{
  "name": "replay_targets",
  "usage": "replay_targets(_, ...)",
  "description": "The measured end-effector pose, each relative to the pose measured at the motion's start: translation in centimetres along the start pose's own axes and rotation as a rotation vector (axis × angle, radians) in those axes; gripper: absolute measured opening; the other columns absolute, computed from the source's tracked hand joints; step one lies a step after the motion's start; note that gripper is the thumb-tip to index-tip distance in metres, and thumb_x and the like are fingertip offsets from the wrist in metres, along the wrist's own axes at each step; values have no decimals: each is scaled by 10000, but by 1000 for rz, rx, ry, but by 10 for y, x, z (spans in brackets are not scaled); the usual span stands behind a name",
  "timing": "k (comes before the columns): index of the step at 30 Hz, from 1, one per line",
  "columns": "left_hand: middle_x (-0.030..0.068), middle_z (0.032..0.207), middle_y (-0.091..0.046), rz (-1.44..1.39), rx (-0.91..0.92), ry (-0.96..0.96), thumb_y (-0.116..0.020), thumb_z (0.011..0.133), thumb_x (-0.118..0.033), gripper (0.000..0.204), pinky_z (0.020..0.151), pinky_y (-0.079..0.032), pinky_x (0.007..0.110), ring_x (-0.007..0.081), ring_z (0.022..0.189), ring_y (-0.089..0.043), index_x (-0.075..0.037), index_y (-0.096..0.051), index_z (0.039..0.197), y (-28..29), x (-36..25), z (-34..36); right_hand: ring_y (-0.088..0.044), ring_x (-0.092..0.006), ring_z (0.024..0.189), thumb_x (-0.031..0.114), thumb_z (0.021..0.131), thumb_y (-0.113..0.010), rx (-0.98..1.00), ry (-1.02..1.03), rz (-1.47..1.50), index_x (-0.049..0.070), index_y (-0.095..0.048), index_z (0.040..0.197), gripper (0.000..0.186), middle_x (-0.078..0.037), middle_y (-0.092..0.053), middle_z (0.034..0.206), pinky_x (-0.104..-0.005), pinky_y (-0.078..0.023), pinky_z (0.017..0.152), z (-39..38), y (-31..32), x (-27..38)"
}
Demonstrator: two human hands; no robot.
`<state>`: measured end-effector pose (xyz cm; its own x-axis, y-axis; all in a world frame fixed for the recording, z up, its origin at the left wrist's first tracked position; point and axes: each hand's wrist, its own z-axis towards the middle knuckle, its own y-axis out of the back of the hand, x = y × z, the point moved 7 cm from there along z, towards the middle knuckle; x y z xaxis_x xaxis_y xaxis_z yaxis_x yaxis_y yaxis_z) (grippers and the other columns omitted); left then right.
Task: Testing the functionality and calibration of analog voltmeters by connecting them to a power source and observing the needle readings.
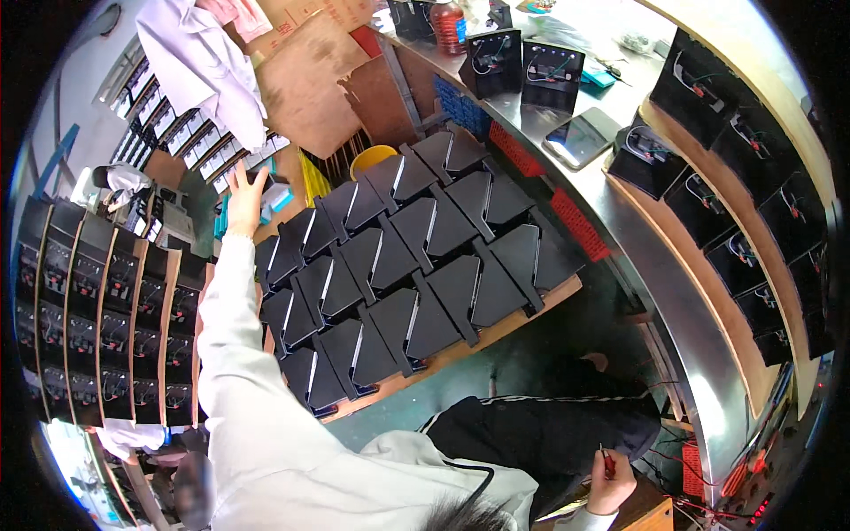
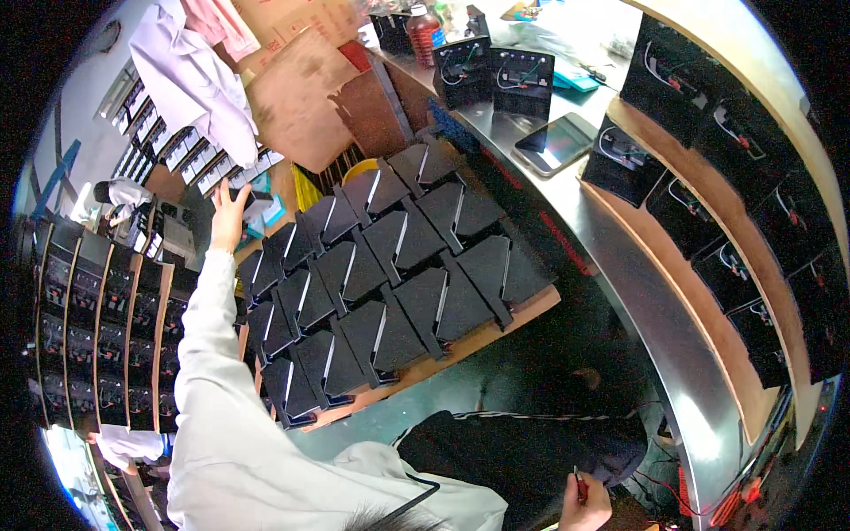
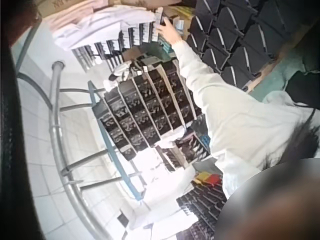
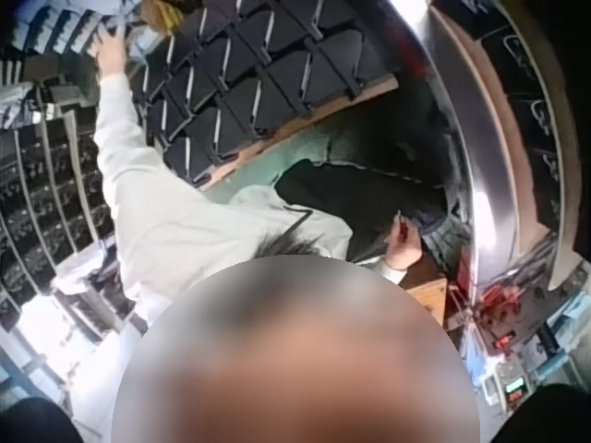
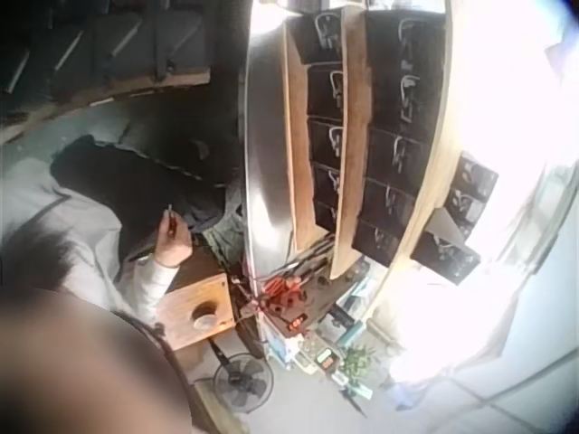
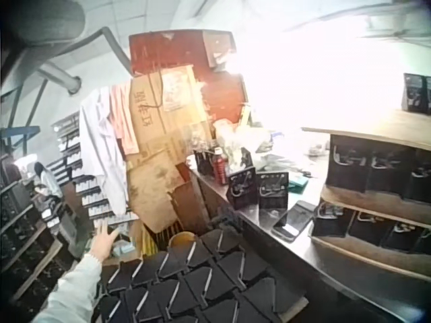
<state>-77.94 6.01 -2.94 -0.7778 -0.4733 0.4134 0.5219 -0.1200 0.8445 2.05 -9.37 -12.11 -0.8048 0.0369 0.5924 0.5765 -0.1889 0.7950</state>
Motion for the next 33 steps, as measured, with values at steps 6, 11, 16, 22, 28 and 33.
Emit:
replay_targets(6, 259, 1550, -314, -228, 342, -54, -536, 862, 39, 651, 978, -517, 469, 474, 1207, -561, -287, -453, 1419, -102, -25, 6, -632, -223, 577, 47, 804, -765, -28, -1, -115, 7, -675, 839, 105, -122, -656, 699, -323, -487, 547, -3, 7, -4)
replay_targets(11, 271, 1498, -395, -530, 344, -126, -468, 813, 107, 638, 1136, -384, 453, 456, 1361, -421, -128, -496, 1405, -131, -39, 25, -610, -259, 549, 135, 752, -814, -44, -65, -145, 32, -679, 804, 178, -105, -625, 639, -346, -479, 535, -20, 15, -22)
replay_targets(16, 242, 1604, -227, -425, 500, -107, -591, 690, 106, 877, 1170, -349, 436, 440, 1438, -318, -68, -335, 1511, -148, -6, -5, -667, -279, 589, 249, 741, -831, -131, -142, -151, 82, -709, 774, 209, -82, -663, 635, -375, -530, 558, -24, 26, -15)
replay_targets(22, 324, 1597, -158, -124, 769, 38, -698, 599, -1, 1064, 1206, -256, 482, 487, 1477, -206, -93, -259, 1564, -145, -46, 17, -686, -265, 572, 390, 760, -814, -81, -152, -135, 88, -732, 767, 313, -66, -693, 644, -363, -544, 555, -48, 39, -26)
replay_targets(28, 181, 1540, -392, -974, -589, -499, -624, 859, 43, 677, 1209, -226, 458, 362, 1459, -309, -10, -387, 1490, 261, -269, 53, -679, -251, 676, 268, 680, -860, -295, -101, -181, 136, -745, 844, 240, -50, -685, 738, -369, -541, 592, -52, 46, -29)
replay_targets(33, 146, 1466, -486, -1175, -1065, -904, -767, 776, -38, 720, 1176, -282, 460, 372, 1432, -362, -27, -471, 1432, 546, -402, -39, -685, -261, 605, 247, 719, -872, -438, -79, -19, 75, -732, 832, 248, -77, -683, 688, -349, -545, 557, -33, 53, -8)
